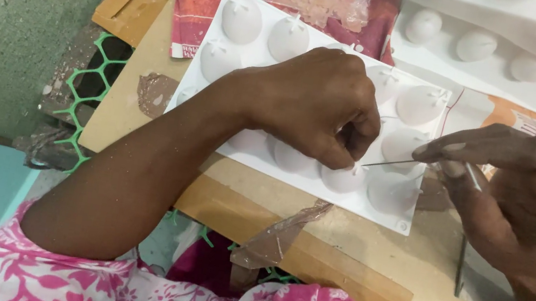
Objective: Threading and tying wicks into silicone candle molds.
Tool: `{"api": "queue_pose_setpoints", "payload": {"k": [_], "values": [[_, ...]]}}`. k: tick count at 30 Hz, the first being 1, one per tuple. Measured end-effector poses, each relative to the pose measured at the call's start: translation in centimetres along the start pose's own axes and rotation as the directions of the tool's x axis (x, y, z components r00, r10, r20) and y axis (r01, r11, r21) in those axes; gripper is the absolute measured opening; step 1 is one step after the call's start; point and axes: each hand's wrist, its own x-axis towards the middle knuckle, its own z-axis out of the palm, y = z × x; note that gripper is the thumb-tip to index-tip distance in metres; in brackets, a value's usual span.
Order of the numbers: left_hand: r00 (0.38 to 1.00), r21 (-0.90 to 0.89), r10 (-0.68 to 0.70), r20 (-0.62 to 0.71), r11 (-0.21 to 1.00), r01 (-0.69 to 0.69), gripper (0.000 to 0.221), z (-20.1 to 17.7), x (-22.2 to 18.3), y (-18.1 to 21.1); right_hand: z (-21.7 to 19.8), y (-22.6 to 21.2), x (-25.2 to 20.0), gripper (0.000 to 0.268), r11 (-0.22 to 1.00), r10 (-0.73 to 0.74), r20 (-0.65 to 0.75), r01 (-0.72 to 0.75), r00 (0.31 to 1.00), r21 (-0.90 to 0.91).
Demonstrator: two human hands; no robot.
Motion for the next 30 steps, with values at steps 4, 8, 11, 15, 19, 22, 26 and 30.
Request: {"api": "queue_pose_setpoints", "payload": {"k": [4, 8, 11, 15, 19, 22, 26, 30], "values": [[1.000, -0.002, -0.005, 0.000, 1.000, 0.005, 0.005, 0.0, 0.0, -0.1, 0.3, -0.7, 0.5, 0.010, 0.998, 0.028, 0.012, -0.028, 1.000, -0.052], [1.000, -0.001, 0.027, -0.015, 1.000, -0.027, 0.006, 0.1, 0.0, -0.2, 1.3, -0.9, 0.9, 0.009, 0.963, 0.186, 0.176, -0.144, 0.967, -0.227], [1.000, 0.019, 0.021, -0.008, 1.000, -0.021, 0.006, -0.1, 0.3, 0.1, 1.6, -0.7, 0.9, 0.013, 0.934, 0.254, 0.248, -0.171, 0.935, -0.313], [0.994, 0.071, -0.104, 0.020, 0.992, 0.102, 0.009, -0.9, 0.2, 0.4, -1.6, -1.6, 2.8, 0.025, 0.934, 0.262, 0.248, -0.181, 0.932, -0.307], [0.996, 0.082, -0.077, -0.040, 0.993, 0.080, 0.011, -1.6, -0.4, -0.7, -6.1, -3.4, 0.0, 0.026, 0.925, 0.319, 0.206, -0.256, 0.925, -0.280], [0.979, 0.110, -0.017, -0.203, 0.993, 0.040, 0.016, -1.8, -1.1, -1.0, -4.2, -5.4, -2.5, 0.023, 0.737, 0.667, 0.267, -0.566, 0.695, -0.368], [0.910, -0.255, -0.273, -0.311, 0.947, 0.197, 0.011, -1.2, -2.2, -1.9, 2.7, -7.8, -1.8, 0.036, 0.694, 0.718, 0.393, -0.545, 0.574, -0.471], [0.891, -0.628, -0.375, -0.256, 0.765, 0.142, 0.009, 0.3, -2.6, -3.7, 6.1, -5.1, -0.6, 0.037, 0.757, 0.633, 0.132, -0.574, 0.763, -0.313]]}}
